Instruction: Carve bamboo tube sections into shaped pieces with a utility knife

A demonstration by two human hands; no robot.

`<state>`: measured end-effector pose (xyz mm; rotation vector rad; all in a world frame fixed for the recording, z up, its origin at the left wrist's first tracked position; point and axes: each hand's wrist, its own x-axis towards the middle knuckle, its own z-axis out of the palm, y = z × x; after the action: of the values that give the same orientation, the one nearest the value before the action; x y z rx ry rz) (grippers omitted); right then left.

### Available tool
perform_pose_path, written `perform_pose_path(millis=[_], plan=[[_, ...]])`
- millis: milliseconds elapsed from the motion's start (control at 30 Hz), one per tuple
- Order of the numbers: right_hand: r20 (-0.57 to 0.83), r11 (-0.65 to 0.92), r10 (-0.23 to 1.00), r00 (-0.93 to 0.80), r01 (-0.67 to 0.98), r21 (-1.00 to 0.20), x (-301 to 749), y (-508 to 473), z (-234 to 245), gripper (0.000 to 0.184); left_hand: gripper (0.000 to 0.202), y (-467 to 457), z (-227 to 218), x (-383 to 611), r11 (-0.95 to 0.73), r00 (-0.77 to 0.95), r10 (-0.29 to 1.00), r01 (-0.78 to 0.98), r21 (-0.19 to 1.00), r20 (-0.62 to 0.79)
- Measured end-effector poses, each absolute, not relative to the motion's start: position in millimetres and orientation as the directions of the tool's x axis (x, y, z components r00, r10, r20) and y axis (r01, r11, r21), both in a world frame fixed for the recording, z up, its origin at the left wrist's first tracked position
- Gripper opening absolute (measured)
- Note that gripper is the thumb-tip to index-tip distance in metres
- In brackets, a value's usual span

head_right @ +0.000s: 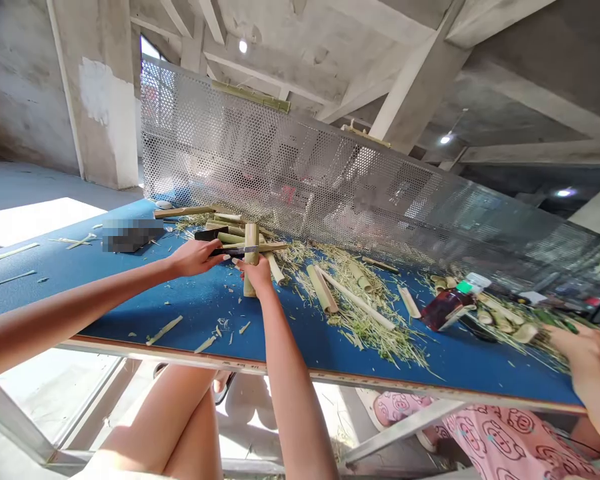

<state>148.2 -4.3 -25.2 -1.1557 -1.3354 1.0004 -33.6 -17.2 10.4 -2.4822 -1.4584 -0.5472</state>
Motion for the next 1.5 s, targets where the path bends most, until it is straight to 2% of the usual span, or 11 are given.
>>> perform_pose_path(millis=[167,367,500,867,1133,1233,1500], plan=[[0.205,0.206,0.976,-0.073,0.002,-0.979,151,-10,-21,0.033,0.046,-11,2,-32,-0.541,0.503,0.765,0.841,-0.023,0.402],[0.294,0.289,0.943,-0.154,-0.053,-0.956,152,-16,-15,0.044,0.047,-16,-2,-37,-0.585,0.543,0.742,0.811,-0.017,0.393],[0.364,0.369,0.920,-0.149,0.009,-0.929,150,-14,-17,0.048,0.048,-19,-2,-39,-0.595,0.556,0.737,0.804,-0.022,0.385],[0.389,0.398,0.915,-0.107,0.077,-0.914,147,-11,-19,0.050,0.049,-15,-2,-42,-0.590,0.551,0.724,0.806,-0.042,0.415],[0.449,0.461,0.888,-0.104,0.191,-0.867,141,-25,-12,0.038,0.055,-18,0,-40,-0.566,0.537,0.739,0.822,-0.056,0.406],[0.450,0.446,0.892,-0.047,0.262,-0.856,140,-30,-11,0.039,0.054,-22,1,-38,-0.543,0.517,0.749,0.837,-0.063,0.414],[0.424,0.395,0.905,0.030,0.310,-0.865,138,-28,-13,0.043,0.054,-29,5,-35,-0.491,0.477,0.767,0.867,-0.087,0.429]])
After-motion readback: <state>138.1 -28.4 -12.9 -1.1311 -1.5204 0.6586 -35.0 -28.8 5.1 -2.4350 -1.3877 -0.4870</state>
